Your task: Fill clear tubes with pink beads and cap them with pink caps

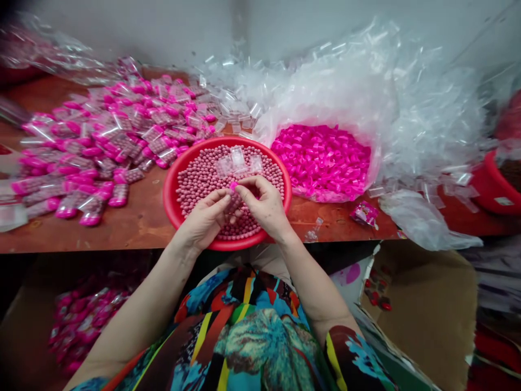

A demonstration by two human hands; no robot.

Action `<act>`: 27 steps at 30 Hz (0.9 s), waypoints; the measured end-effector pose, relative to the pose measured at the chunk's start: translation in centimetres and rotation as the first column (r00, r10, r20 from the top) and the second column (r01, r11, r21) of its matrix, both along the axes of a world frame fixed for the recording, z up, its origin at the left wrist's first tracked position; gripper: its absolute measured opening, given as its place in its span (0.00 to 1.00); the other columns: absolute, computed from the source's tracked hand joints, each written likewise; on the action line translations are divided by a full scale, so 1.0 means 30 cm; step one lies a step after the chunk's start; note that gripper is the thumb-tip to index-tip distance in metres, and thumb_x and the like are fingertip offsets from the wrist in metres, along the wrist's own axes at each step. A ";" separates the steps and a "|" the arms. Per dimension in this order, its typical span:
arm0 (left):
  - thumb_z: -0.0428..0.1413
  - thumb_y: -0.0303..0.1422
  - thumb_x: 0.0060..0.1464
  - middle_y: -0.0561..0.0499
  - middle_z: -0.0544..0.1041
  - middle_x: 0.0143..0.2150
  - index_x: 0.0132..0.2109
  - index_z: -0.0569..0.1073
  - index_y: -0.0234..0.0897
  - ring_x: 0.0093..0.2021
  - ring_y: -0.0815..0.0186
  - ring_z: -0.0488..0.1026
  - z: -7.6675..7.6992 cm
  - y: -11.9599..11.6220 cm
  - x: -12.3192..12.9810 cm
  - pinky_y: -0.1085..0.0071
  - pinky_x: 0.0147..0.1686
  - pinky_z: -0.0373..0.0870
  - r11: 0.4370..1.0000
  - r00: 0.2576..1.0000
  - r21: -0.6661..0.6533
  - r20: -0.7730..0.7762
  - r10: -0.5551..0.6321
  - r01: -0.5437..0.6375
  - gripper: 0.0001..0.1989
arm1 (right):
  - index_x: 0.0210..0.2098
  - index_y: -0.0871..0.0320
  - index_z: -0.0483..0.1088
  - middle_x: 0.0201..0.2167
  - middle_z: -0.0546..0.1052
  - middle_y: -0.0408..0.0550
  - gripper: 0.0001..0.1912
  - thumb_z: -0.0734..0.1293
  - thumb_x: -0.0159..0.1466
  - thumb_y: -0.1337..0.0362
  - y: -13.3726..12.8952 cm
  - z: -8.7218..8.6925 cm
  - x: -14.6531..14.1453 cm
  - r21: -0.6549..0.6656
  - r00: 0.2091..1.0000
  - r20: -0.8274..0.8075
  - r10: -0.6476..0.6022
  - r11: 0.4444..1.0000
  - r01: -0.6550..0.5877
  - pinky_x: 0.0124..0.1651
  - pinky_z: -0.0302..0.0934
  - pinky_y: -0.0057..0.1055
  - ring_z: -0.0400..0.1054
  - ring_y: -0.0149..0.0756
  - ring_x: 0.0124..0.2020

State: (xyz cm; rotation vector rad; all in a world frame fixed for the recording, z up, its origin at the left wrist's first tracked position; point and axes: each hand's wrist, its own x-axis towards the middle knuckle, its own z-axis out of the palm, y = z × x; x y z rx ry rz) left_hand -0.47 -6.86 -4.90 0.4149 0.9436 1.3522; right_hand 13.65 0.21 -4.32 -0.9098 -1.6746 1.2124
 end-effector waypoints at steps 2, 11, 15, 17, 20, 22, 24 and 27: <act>0.61 0.28 0.62 0.51 0.78 0.37 0.42 0.77 0.40 0.31 0.68 0.75 0.002 -0.002 0.003 0.74 0.27 0.68 1.000 1.000 0.010 -0.016 -0.006 0.007 0.03 | 0.39 0.54 0.76 0.37 0.80 0.45 0.09 0.72 0.68 0.55 -0.001 -0.016 0.001 0.018 0.999 0.014 -0.033 0.999 0.032 0.47 0.69 0.35 0.74 0.37 0.40; 0.59 0.27 0.63 0.51 0.75 0.35 0.42 0.76 0.36 0.30 0.71 0.71 -0.003 -0.003 0.008 0.76 0.29 0.67 0.998 0.999 0.036 0.010 0.052 -0.052 0.01 | 0.42 0.46 0.78 0.41 0.80 0.45 0.06 0.68 0.71 0.56 -0.009 -0.026 0.023 0.152 0.993 0.116 0.026 0.987 -0.043 0.52 0.71 0.44 0.75 0.43 0.43; 0.59 0.28 0.65 0.52 0.76 0.35 0.41 0.77 0.38 0.29 0.71 0.69 0.004 -0.008 0.008 0.76 0.29 0.67 0.995 0.995 0.029 -0.035 0.096 -0.095 0.02 | 0.42 0.46 0.78 0.40 0.80 0.47 0.07 0.67 0.72 0.56 -0.018 -0.014 0.015 0.232 0.984 0.178 0.004 0.972 -0.046 0.52 0.71 0.46 0.74 0.45 0.44; 0.59 0.28 0.65 0.52 0.76 0.35 0.41 0.77 0.38 0.29 0.71 0.69 0.008 -0.009 0.008 0.75 0.30 0.67 0.994 0.992 0.022 -0.066 0.106 -0.104 0.03 | 0.41 0.47 0.78 0.40 0.79 0.48 0.07 0.67 0.72 0.57 -0.025 -0.013 0.005 0.244 0.986 0.167 -0.008 0.969 -0.033 0.52 0.71 0.47 0.74 0.45 0.43; 0.58 0.28 0.65 0.52 0.75 0.34 0.40 0.77 0.38 0.29 0.71 0.68 0.007 -0.008 0.008 0.74 0.29 0.66 0.994 0.990 0.006 -0.088 0.106 -0.106 0.03 | 0.40 0.47 0.78 0.38 0.79 0.48 0.07 0.67 0.71 0.57 -0.040 -0.020 -0.018 0.217 0.988 0.146 -0.058 0.976 0.025 0.48 0.72 0.47 0.74 0.46 0.42; 0.58 0.28 0.65 0.52 0.75 0.33 0.39 0.76 0.38 0.28 0.71 0.68 0.001 -0.006 0.008 0.75 0.29 0.65 0.992 0.988 -0.001 -0.098 0.123 -0.124 0.04 | 0.40 0.47 0.78 0.37 0.78 0.49 0.08 0.65 0.72 0.57 -0.054 -0.027 -0.034 0.224 0.986 0.147 -0.074 0.974 0.040 0.48 0.72 0.48 0.73 0.47 0.41; 0.58 0.27 0.65 0.53 0.74 0.32 0.39 0.75 0.37 0.28 0.71 0.68 -0.007 -0.004 0.008 0.75 0.29 0.65 0.987 0.982 0.004 -0.107 0.157 -0.158 0.04 | 0.43 0.46 0.78 0.39 0.78 0.51 0.09 0.64 0.73 0.59 -0.068 -0.033 -0.044 0.249 0.987 0.153 -0.056 0.968 0.017 0.50 0.71 0.48 0.73 0.47 0.43; 0.58 0.27 0.65 0.53 0.74 0.31 0.39 0.74 0.37 0.27 0.71 0.67 -0.015 -0.002 0.010 0.75 0.28 0.65 0.979 0.971 0.020 -0.125 0.203 -0.202 0.04 | 0.47 0.46 0.77 0.42 0.78 0.51 0.11 0.62 0.74 0.60 -0.072 -0.027 -0.033 0.279 0.987 0.160 -0.005 0.959 -0.040 0.53 0.71 0.47 0.73 0.47 0.47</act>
